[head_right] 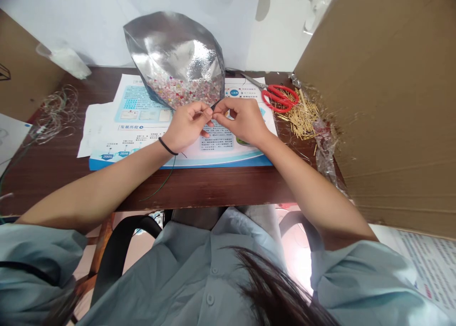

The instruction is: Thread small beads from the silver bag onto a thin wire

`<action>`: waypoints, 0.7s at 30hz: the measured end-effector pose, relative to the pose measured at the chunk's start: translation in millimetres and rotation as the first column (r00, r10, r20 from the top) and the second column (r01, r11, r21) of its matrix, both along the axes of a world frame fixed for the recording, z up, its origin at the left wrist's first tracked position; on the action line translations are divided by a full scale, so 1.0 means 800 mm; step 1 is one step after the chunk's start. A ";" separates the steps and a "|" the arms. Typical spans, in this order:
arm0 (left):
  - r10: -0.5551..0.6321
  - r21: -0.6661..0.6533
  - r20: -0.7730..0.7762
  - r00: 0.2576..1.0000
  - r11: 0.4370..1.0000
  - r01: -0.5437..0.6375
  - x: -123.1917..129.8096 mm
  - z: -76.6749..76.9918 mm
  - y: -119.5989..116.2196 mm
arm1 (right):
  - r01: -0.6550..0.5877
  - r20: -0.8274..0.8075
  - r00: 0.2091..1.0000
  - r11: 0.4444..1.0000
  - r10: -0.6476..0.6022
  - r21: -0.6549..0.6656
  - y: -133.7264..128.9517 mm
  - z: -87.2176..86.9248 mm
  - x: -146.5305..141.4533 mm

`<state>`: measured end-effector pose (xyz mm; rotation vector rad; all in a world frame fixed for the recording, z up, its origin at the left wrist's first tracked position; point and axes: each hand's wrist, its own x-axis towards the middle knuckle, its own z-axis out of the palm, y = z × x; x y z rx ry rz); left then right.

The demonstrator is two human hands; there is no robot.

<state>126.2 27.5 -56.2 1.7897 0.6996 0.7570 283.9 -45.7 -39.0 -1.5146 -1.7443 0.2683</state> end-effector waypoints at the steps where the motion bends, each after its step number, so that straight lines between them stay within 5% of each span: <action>1: -0.006 0.030 -0.004 1.000 1.000 0.006 0.000 -0.001 0.001 | 0.003 -0.005 1.000 1.000 -0.003 -0.006 0.000 0.001 0.001; 5: -0.008 0.081 0.058 0.998 0.997 0.003 0.000 -0.001 0.010 | 0.033 -0.019 0.999 0.999 -0.034 -0.032 0.001 0.005 0.010; 14: 0.087 -0.344 0.254 0.963 0.939 0.006 -0.008 0.031 0.021 | 0.047 0.048 0.998 0.988 -0.040 -0.145 0.002 0.013 0.039; 21: 0.196 -0.423 0.241 0.951 0.903 -0.079 -0.006 0.030 0.022 | -0.006 0.125 0.991 0.965 0.040 -0.263 -0.001 0.018 0.048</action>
